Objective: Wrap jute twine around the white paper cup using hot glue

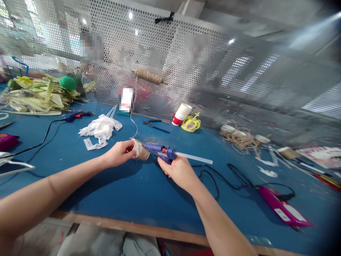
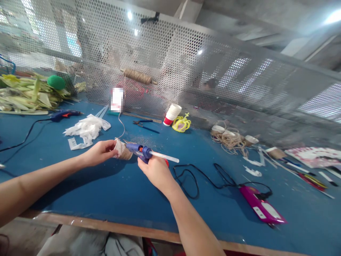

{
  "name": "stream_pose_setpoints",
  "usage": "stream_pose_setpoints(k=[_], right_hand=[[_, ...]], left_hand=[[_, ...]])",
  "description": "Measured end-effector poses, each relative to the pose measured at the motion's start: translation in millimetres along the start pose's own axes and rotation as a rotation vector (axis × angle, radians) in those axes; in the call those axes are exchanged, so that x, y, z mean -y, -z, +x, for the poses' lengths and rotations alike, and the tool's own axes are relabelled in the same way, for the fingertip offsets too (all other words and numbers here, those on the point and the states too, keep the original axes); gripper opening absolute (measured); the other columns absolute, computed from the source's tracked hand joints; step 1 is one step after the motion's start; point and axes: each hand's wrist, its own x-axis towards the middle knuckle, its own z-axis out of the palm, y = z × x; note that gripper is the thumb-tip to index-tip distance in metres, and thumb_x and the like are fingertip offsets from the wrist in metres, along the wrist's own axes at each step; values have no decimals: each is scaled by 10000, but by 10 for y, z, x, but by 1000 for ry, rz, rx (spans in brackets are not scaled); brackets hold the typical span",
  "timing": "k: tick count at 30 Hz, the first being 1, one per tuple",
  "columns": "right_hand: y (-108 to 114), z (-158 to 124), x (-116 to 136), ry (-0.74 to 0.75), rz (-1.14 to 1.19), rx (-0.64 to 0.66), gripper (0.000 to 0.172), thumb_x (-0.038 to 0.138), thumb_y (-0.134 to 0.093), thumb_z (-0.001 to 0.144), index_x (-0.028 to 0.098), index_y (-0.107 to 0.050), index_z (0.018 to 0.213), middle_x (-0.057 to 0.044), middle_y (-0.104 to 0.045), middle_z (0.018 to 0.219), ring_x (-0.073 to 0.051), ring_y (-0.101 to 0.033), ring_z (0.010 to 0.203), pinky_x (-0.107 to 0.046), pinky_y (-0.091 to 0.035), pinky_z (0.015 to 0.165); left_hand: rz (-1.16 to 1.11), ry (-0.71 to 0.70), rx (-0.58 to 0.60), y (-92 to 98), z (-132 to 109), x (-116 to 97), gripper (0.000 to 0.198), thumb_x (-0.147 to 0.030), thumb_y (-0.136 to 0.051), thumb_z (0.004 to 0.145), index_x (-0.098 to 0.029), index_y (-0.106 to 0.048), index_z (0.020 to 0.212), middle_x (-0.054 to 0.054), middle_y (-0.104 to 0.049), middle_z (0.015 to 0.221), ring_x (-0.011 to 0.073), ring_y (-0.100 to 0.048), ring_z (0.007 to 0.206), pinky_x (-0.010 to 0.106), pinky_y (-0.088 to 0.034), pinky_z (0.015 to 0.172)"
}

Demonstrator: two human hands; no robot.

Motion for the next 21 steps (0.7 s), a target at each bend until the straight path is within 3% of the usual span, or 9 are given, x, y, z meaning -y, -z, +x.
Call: stream_pose_setpoints(k=[7,21], right_hand=[[12,-23,10,5,2,35,225,303,-444,756,190,-563,601,-6,-565,468,-156,-557,502,-247,-413,518],[44,-63,78,33,-5,91,213,277,-439,748,196,-572,602,13,-527,418,-144,-539,454,-241,-398,498]], left_hand=[[-46,51,-53,-7,44,56,142,-237,-511,710,-134,-587,771,7,-611,679,134,-553,637,227,-424,573],[-147,115,-42,7,68,54,175,-241,-517,706,-136,-588,826,27,-642,746,146,-574,679,241,-446,608]])
